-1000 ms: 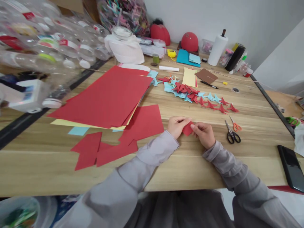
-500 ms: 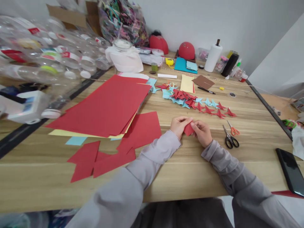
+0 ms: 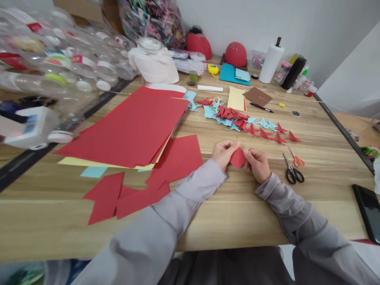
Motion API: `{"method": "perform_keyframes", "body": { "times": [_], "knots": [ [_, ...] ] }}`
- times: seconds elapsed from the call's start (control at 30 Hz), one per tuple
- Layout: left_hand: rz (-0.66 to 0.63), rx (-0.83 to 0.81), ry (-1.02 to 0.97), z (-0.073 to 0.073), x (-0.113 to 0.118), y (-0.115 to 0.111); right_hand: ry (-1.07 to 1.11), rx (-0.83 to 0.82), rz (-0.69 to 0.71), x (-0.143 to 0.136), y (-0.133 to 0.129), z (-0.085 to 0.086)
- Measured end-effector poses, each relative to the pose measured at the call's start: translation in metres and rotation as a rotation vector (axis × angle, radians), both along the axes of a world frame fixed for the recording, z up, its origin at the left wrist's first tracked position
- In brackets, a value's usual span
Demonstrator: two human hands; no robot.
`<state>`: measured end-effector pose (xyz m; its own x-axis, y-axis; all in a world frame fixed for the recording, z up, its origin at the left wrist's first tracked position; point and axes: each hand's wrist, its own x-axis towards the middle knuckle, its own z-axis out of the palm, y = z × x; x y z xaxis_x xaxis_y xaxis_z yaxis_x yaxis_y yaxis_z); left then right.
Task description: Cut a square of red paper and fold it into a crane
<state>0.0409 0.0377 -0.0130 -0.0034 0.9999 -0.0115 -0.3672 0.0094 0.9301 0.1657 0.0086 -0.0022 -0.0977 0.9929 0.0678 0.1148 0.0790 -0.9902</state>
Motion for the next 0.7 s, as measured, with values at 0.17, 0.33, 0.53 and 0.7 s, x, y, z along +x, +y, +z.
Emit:
{"method": "perform_keyframes", "body": {
  "times": [0.17,0.33,0.53,0.7],
  "knots": [
    [0.054,0.043,0.079,-0.003,-0.003,0.001,-0.060,0.052,0.007,0.001,-0.001,0.001],
    [0.195,0.066,0.117,-0.002,-0.010,0.007,-0.056,0.027,-0.056,0.003,-0.001,-0.002],
    [0.067,0.123,0.187,0.002,-0.009,0.002,0.066,-0.031,-0.020,0.001,0.002,-0.003],
    [0.044,0.069,0.191,0.002,-0.006,-0.001,-0.013,0.014,0.024,0.000,0.003,-0.003]
  ]
}}
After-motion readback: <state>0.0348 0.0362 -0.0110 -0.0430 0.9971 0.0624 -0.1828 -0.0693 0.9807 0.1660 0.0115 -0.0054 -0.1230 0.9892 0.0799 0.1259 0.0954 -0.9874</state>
